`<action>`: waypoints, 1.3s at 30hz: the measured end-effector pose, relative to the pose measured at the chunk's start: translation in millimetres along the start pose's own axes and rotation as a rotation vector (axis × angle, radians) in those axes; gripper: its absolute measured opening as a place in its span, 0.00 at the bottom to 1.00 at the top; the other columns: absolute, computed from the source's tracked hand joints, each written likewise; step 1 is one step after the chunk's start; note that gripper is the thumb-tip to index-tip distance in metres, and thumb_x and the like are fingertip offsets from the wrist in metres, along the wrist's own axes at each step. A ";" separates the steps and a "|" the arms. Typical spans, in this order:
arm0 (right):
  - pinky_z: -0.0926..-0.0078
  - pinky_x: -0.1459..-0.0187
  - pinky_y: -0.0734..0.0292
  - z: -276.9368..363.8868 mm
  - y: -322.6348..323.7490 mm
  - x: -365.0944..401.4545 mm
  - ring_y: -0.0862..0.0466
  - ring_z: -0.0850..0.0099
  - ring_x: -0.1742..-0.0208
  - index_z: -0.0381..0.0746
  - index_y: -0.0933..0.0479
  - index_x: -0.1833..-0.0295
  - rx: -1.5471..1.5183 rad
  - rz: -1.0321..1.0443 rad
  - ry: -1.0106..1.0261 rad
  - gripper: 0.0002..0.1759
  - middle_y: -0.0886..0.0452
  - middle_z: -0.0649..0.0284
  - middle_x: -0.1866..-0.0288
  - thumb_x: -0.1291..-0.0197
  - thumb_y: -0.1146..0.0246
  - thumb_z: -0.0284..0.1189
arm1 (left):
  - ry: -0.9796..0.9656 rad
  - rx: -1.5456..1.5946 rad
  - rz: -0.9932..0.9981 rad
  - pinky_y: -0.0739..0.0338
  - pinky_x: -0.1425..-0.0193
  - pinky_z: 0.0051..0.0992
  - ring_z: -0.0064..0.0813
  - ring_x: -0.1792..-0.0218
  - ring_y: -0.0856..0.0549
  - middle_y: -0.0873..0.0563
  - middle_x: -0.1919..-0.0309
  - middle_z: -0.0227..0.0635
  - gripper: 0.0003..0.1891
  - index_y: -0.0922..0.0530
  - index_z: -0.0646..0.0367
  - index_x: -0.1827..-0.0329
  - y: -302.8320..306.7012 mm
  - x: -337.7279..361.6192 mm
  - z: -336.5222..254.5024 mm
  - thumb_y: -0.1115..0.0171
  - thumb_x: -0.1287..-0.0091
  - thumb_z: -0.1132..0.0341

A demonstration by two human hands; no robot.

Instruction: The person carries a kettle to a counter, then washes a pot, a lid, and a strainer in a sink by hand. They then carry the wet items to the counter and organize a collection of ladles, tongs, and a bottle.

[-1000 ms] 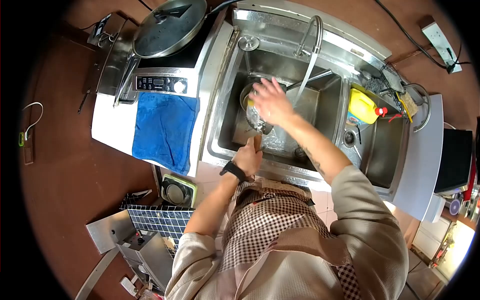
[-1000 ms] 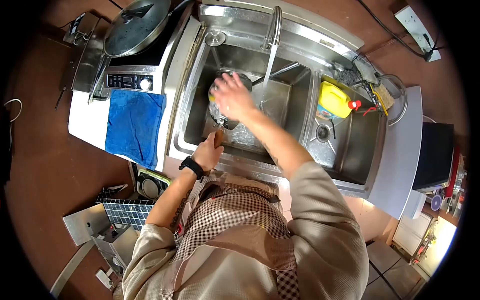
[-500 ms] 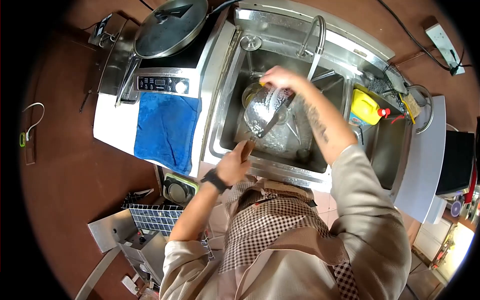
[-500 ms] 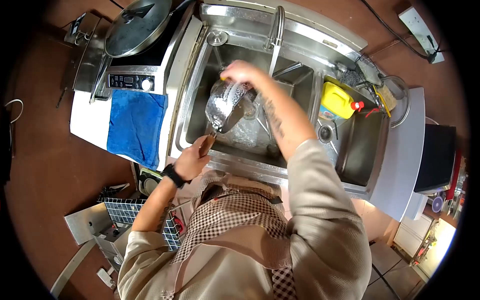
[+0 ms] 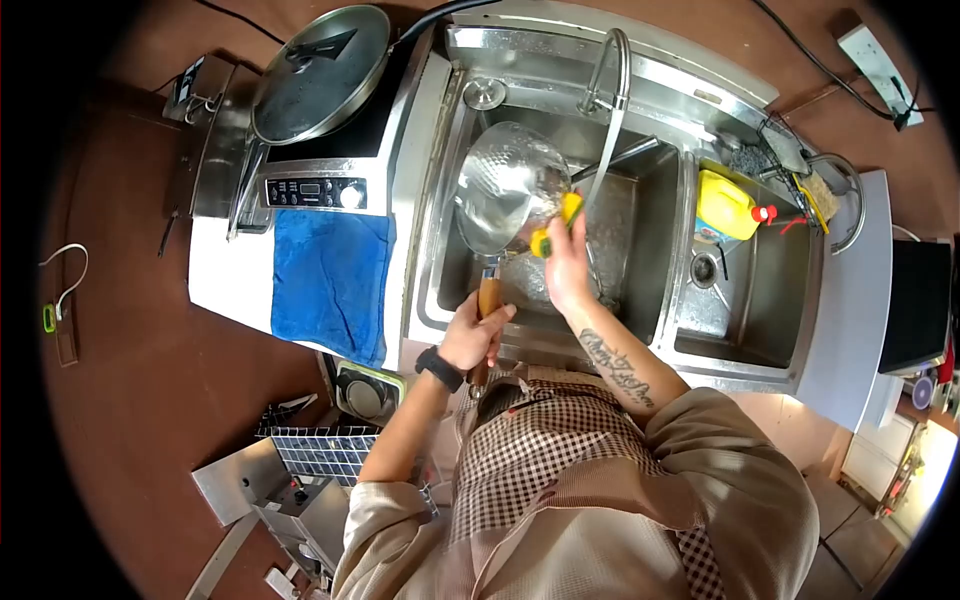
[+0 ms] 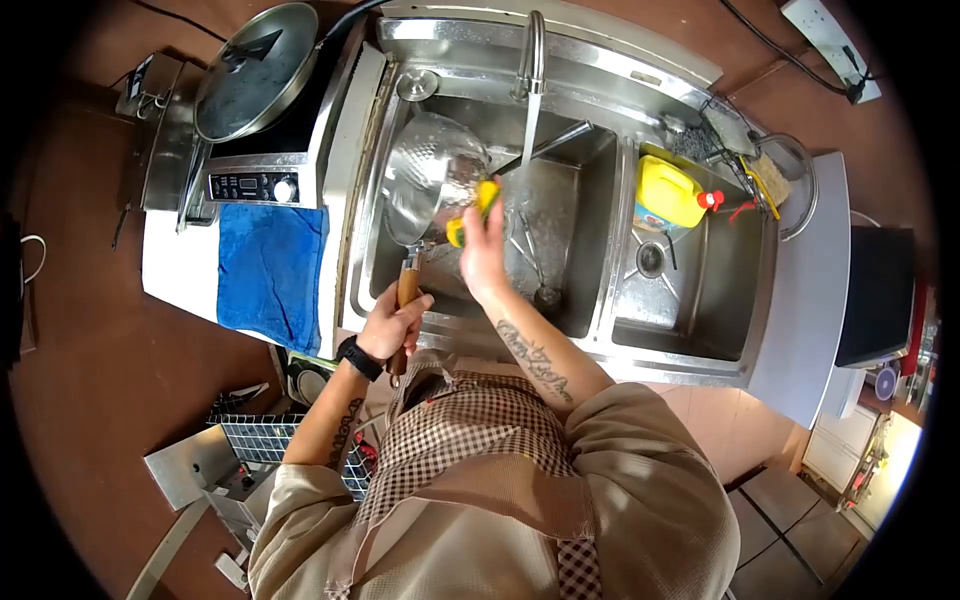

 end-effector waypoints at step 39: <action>0.71 0.61 0.20 -3.4 -2.1 46.7 0.19 0.67 0.62 0.37 0.27 0.54 -0.334 -0.274 -0.594 0.19 0.22 0.59 0.62 0.24 0.58 0.39 | -0.082 -0.024 0.131 0.29 0.85 0.25 0.24 0.87 0.26 0.24 0.77 0.33 0.18 0.38 0.61 0.48 -44.8 -34.7 5.7 0.44 0.39 0.79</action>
Point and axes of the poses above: each hand's wrist, its own x-axis away from the middle knuckle, its own y-axis out of the back of the hand, z = x × y, the point moved 6 cm from there along -x, towards the middle knuckle
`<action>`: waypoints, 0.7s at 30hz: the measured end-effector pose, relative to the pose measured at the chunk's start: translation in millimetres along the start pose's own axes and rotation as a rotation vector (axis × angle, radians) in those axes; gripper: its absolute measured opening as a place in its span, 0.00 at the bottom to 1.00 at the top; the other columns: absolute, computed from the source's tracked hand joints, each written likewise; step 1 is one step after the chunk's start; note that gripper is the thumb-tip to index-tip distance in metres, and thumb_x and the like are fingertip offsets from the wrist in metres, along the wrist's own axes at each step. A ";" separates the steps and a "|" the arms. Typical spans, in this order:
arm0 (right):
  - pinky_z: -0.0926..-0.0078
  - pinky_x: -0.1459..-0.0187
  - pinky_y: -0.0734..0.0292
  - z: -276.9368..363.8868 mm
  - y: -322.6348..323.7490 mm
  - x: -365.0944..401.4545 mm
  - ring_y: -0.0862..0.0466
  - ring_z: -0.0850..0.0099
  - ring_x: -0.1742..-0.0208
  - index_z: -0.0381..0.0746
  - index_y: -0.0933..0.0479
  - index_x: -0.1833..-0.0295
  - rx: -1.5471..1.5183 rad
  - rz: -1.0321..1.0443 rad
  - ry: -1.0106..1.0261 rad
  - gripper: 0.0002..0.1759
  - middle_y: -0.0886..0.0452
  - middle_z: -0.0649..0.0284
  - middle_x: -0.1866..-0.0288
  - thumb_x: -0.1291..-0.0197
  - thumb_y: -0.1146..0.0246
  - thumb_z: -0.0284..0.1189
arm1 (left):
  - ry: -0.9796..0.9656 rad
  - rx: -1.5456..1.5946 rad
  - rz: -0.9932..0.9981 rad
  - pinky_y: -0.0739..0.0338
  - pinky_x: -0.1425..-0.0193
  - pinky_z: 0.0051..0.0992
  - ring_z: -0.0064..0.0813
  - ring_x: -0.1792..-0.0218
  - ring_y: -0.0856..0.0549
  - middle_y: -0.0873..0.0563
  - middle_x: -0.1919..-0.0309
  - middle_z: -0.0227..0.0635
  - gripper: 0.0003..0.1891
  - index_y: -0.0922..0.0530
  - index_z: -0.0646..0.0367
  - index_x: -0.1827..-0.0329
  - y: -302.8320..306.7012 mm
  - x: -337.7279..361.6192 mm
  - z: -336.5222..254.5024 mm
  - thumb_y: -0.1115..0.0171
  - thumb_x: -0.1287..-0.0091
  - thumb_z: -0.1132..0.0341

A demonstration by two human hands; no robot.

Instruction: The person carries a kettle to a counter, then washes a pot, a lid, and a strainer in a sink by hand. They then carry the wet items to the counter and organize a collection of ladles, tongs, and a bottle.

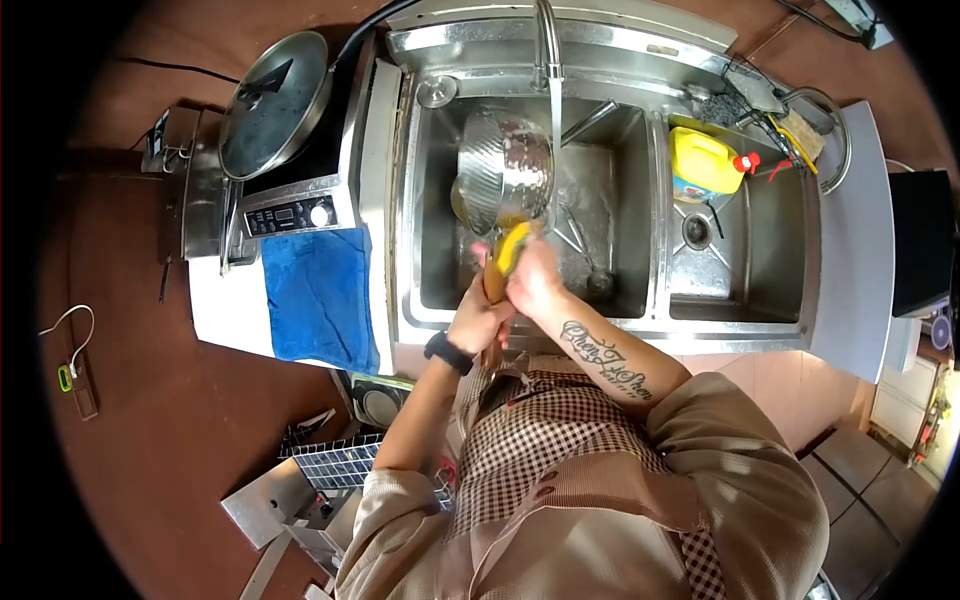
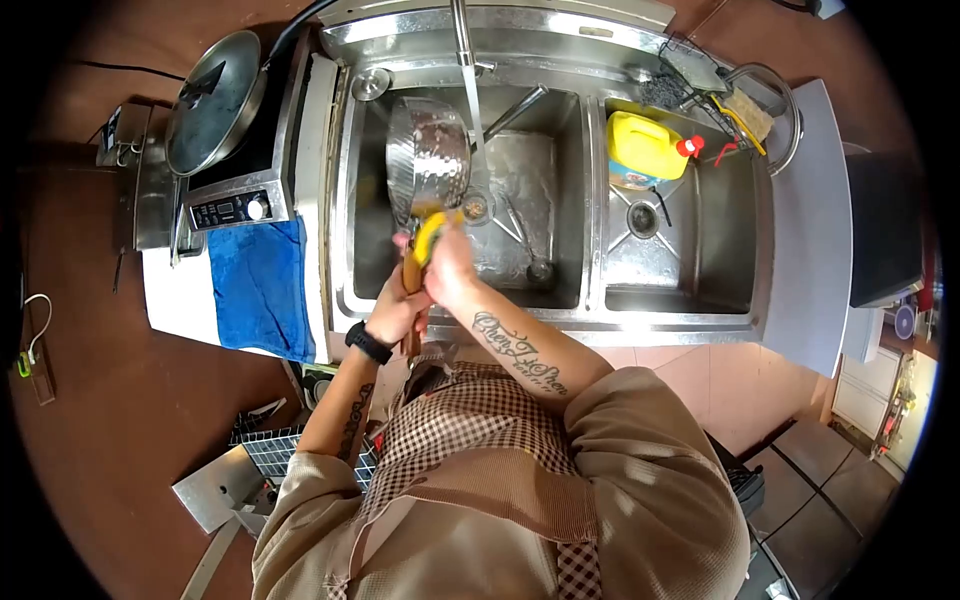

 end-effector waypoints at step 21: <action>0.57 0.59 0.21 89.5 23.7 3.5 0.16 0.49 0.58 0.34 0.32 0.41 1.837 0.305 0.751 0.29 0.17 0.46 0.64 0.39 0.36 0.44 | -0.379 1.313 0.182 0.23 0.38 0.41 0.43 0.44 0.19 0.18 0.47 0.45 0.26 0.27 0.60 0.39 37.2 -158.3 -28.9 0.48 0.29 0.48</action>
Point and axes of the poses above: each hand's wrist, its own x-axis away from the middle knuckle, its own y-axis out of the back of the hand, z = x × y, the point moved 6 cm from there along -x, towards the middle knuckle
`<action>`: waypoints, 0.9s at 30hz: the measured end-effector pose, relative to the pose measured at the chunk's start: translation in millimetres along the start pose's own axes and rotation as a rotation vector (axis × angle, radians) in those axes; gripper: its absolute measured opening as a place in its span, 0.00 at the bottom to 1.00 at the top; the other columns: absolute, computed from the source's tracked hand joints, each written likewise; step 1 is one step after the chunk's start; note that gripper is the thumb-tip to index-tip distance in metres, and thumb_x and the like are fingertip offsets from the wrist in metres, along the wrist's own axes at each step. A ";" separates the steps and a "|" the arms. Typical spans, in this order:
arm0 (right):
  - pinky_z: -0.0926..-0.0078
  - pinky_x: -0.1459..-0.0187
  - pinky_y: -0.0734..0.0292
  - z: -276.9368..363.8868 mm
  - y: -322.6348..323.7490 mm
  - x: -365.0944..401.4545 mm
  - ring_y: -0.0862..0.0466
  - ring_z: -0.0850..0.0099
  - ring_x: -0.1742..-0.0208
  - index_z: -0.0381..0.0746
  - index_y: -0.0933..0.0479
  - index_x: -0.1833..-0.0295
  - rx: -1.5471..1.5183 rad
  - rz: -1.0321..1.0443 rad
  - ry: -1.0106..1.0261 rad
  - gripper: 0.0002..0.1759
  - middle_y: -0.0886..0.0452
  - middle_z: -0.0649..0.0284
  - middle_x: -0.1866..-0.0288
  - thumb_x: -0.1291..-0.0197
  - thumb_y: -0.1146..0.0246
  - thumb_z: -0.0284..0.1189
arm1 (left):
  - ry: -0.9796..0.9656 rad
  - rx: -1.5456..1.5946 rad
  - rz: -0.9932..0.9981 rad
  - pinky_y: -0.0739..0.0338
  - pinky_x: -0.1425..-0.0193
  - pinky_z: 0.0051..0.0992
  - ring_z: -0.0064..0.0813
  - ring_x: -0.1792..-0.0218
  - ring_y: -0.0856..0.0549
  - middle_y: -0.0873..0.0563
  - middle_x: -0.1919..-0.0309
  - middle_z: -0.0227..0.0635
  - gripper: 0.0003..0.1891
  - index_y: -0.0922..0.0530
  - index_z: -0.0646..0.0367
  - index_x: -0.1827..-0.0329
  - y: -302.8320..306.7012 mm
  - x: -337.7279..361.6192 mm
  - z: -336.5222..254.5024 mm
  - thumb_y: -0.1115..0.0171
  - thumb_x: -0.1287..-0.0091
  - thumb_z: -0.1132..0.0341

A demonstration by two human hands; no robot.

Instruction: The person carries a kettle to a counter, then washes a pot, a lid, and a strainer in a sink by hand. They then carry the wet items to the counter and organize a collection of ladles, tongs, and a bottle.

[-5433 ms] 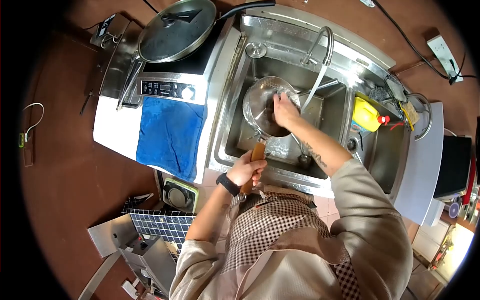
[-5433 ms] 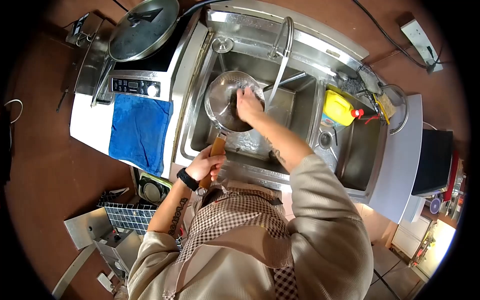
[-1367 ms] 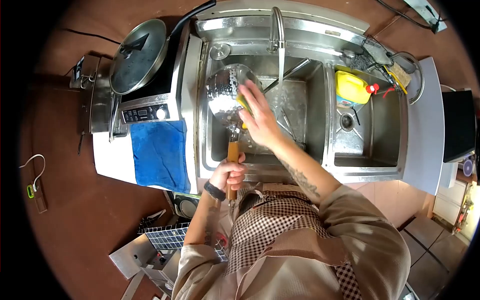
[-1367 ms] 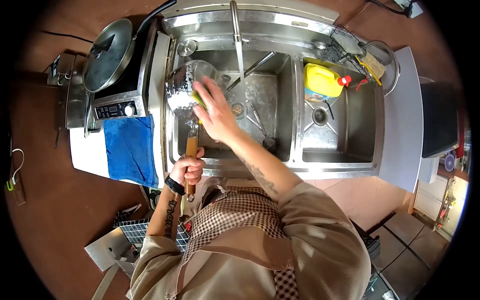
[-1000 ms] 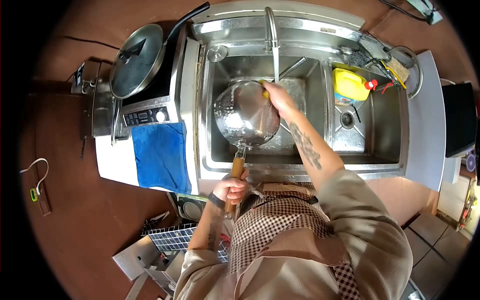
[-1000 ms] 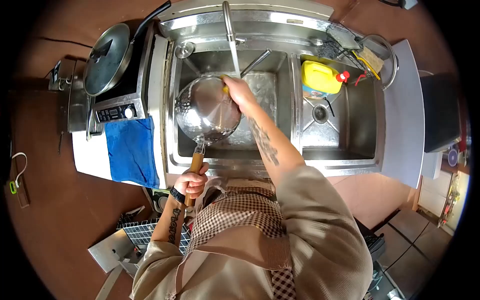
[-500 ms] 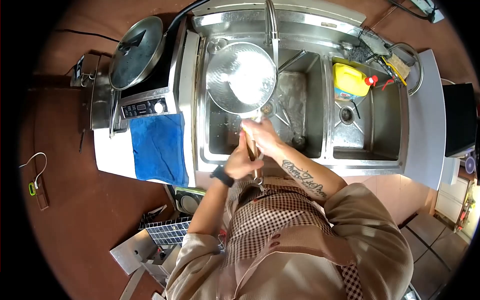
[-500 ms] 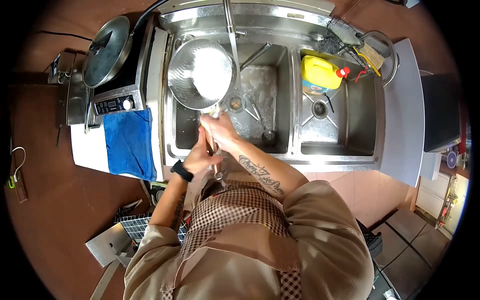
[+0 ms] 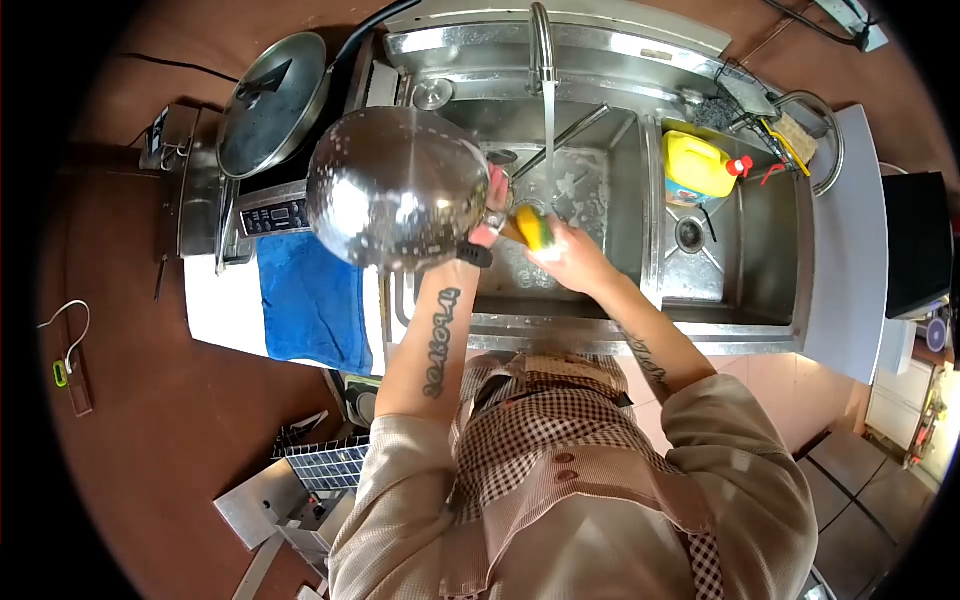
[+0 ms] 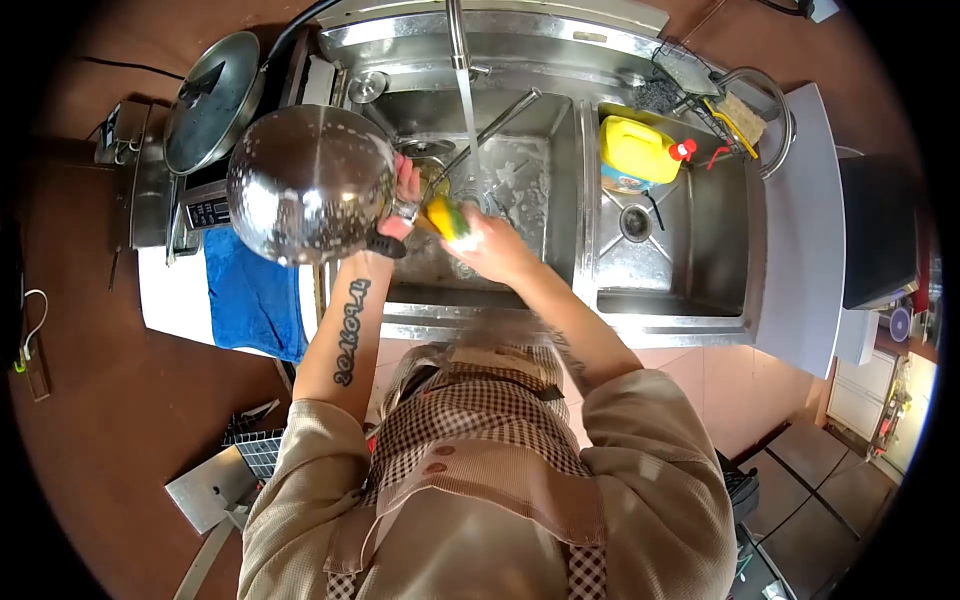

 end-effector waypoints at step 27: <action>0.58 0.55 0.18 -62.3 6.9 43.9 0.17 0.48 0.55 0.48 0.46 0.25 0.291 -0.045 -0.054 0.42 0.25 0.41 0.48 0.47 0.42 0.19 | -0.382 -0.313 -0.627 0.24 0.42 0.35 0.36 0.50 0.19 0.18 0.51 0.41 0.15 0.27 0.67 0.46 -57.6 18.2 29.8 0.58 0.22 0.65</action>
Point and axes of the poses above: each hand's wrist, its own x-axis away from the middle knuckle, its own y-axis out of the back of the hand, z = x × y, the point moved 6 cm from there along -x, towards the middle knuckle
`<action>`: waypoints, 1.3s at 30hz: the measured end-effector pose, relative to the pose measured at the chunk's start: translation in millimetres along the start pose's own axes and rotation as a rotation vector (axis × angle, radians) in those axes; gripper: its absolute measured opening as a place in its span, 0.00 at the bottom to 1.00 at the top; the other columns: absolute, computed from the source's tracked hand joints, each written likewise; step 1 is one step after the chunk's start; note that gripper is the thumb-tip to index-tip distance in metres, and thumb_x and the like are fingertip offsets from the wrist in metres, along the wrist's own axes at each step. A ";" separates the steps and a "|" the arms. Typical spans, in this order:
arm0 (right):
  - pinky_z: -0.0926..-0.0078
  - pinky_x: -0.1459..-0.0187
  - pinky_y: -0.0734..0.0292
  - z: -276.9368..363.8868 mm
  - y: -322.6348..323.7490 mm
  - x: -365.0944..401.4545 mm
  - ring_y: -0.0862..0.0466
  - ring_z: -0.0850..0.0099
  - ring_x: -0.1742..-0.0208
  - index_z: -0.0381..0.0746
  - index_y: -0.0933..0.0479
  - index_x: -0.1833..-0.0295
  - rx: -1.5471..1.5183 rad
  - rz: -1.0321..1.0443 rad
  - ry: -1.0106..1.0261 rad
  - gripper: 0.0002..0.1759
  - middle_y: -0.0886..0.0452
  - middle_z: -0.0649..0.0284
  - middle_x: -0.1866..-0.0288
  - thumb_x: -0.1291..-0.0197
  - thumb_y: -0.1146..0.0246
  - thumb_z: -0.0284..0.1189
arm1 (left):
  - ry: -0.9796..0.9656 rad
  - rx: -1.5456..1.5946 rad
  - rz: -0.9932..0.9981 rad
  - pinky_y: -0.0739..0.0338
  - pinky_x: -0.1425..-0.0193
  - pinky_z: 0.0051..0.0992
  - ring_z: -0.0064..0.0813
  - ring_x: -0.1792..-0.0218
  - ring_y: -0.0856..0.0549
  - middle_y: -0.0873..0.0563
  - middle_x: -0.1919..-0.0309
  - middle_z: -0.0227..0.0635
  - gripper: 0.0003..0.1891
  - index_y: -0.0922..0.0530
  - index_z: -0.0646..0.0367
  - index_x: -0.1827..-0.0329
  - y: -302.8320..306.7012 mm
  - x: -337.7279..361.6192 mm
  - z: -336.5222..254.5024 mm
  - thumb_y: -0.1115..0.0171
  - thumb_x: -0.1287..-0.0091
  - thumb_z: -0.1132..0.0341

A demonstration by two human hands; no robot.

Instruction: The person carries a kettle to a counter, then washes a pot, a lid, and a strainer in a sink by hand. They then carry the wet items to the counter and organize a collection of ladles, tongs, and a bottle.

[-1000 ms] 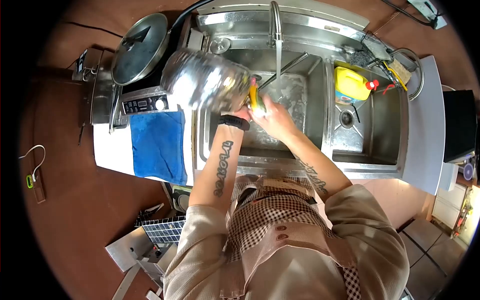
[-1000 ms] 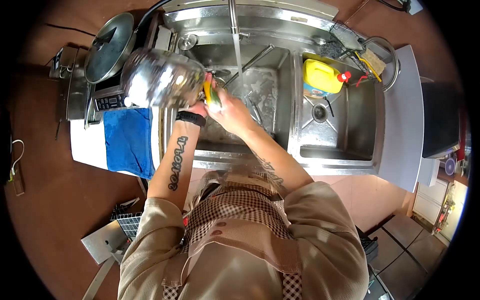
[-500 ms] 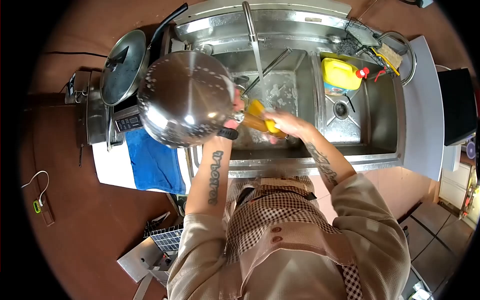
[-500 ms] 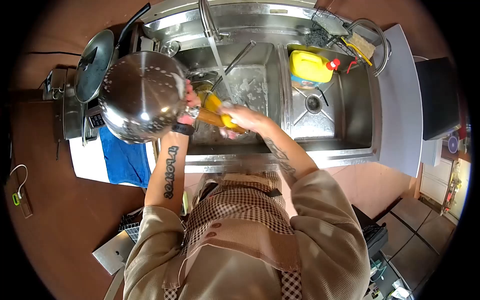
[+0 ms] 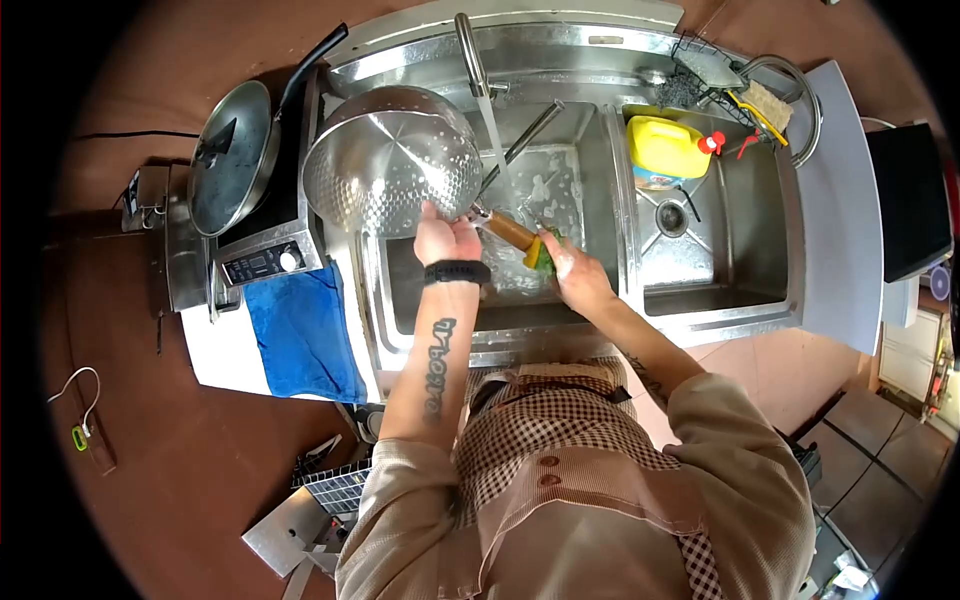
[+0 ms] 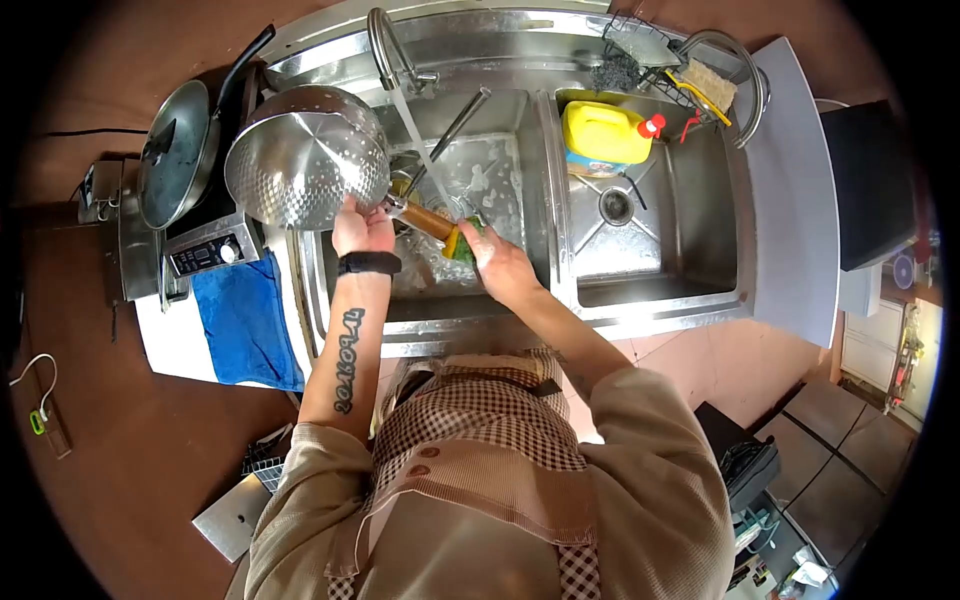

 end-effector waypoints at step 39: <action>0.50 0.63 0.23 12.5 25.7 -191.5 0.18 0.47 0.66 0.40 0.20 0.63 -0.553 -0.124 -0.226 0.18 0.18 0.47 0.68 0.34 0.48 0.41 | 0.275 -0.695 0.204 0.22 0.68 0.31 0.33 0.67 0.18 0.17 0.63 0.34 0.10 0.25 0.56 0.51 60.9 -33.9 101.8 0.45 0.35 0.73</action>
Point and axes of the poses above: each hand's wrist, its own x-axis away from the middle knuckle, its own y-axis out of the back of the hand, z = x × y, the point moved 6 cm from there along -x, towards the middle knuckle
